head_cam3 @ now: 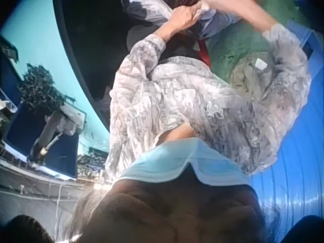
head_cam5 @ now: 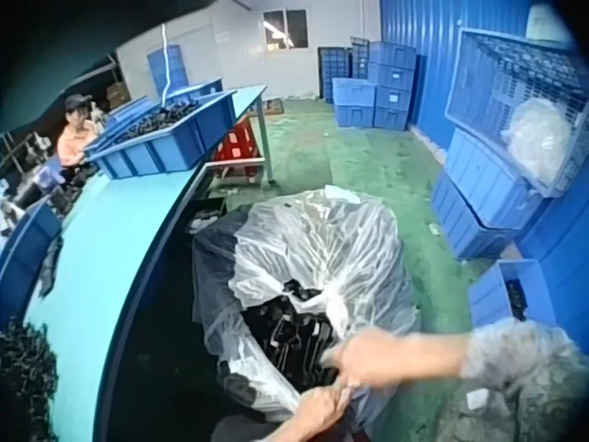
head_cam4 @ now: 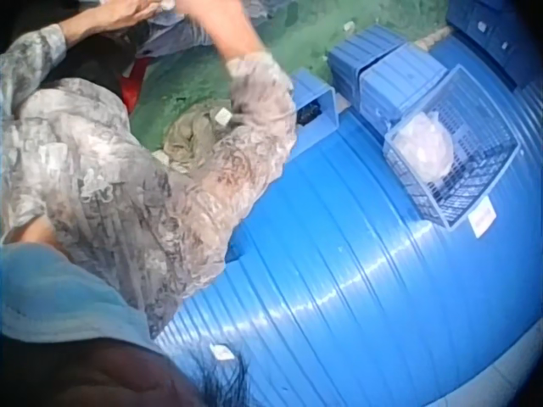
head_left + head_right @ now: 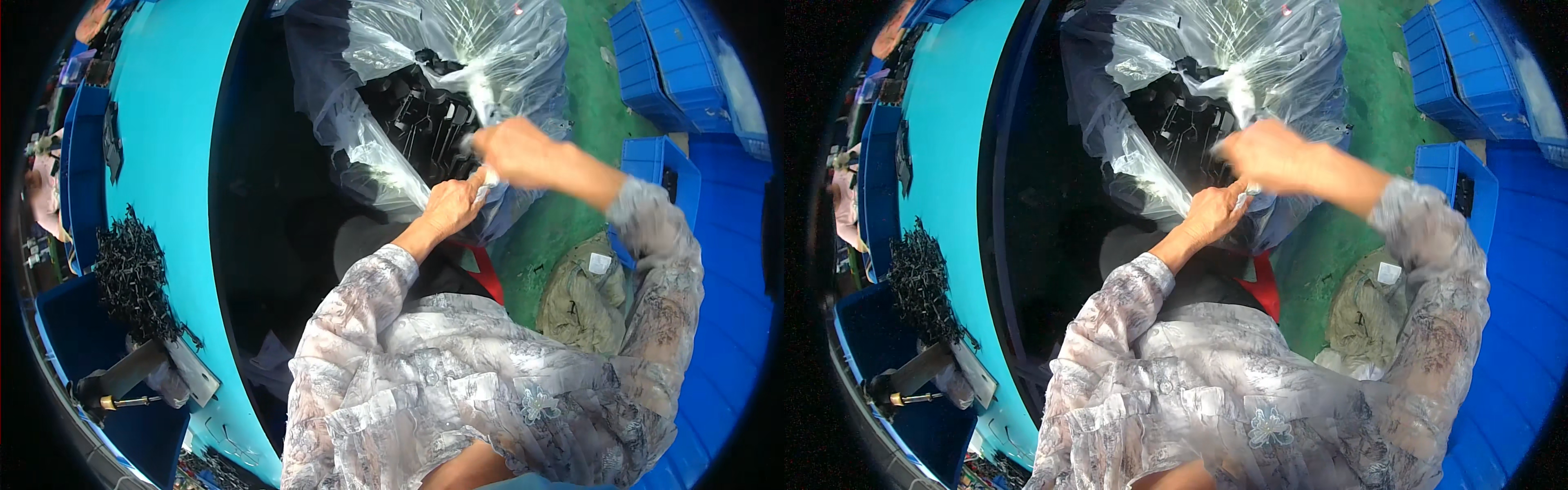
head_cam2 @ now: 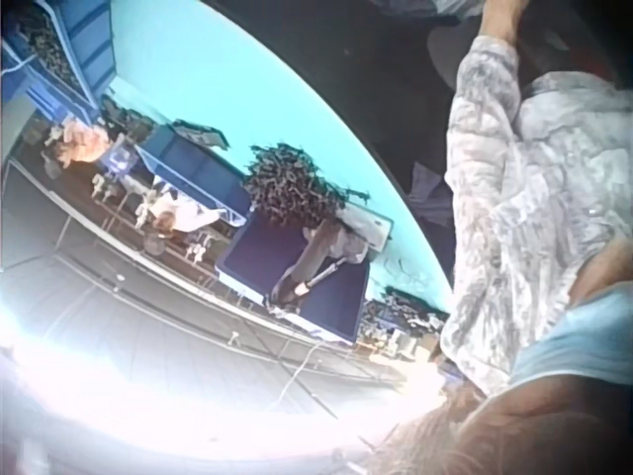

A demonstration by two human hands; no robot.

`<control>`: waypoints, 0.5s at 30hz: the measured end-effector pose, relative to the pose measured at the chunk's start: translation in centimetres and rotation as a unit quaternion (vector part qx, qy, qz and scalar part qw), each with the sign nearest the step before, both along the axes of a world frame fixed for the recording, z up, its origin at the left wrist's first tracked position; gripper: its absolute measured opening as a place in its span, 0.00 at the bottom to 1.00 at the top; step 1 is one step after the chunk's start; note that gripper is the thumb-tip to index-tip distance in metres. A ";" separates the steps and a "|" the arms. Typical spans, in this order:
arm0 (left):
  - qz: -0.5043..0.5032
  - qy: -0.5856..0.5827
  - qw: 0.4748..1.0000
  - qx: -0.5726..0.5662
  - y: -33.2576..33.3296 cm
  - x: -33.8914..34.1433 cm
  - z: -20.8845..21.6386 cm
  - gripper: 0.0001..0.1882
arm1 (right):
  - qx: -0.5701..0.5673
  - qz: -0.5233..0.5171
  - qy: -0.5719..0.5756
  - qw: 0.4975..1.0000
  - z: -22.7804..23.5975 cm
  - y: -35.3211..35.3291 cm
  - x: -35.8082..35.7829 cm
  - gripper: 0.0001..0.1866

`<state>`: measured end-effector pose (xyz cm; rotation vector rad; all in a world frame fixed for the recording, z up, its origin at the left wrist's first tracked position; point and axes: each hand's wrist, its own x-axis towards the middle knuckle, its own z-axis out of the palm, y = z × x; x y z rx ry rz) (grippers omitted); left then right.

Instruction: The person cuts open a plastic bag using pliers, unloads black plastic components from the bag onto the workbench, and puts on a face mask and eyeglasses.

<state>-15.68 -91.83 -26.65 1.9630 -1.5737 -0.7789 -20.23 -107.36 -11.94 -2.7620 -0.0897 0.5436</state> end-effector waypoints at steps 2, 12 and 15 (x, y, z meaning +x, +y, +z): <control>-0.027 -0.012 1.000 -0.006 0.5 0.0 -0.9 0.17 | 0.164 0.004 -0.168 0.972 2.3 4.9 -0.6 0.08; 0.045 0.043 0.997 -0.054 0.7 -0.5 1.8 0.18 | -0.321 0.022 -0.243 0.915 -7.1 -8.9 -6.4 0.08; 0.033 0.005 0.993 -0.109 0.7 -0.7 1.4 0.19 | -0.313 0.050 -0.257 0.913 -7.1 -8.2 -4.6 0.07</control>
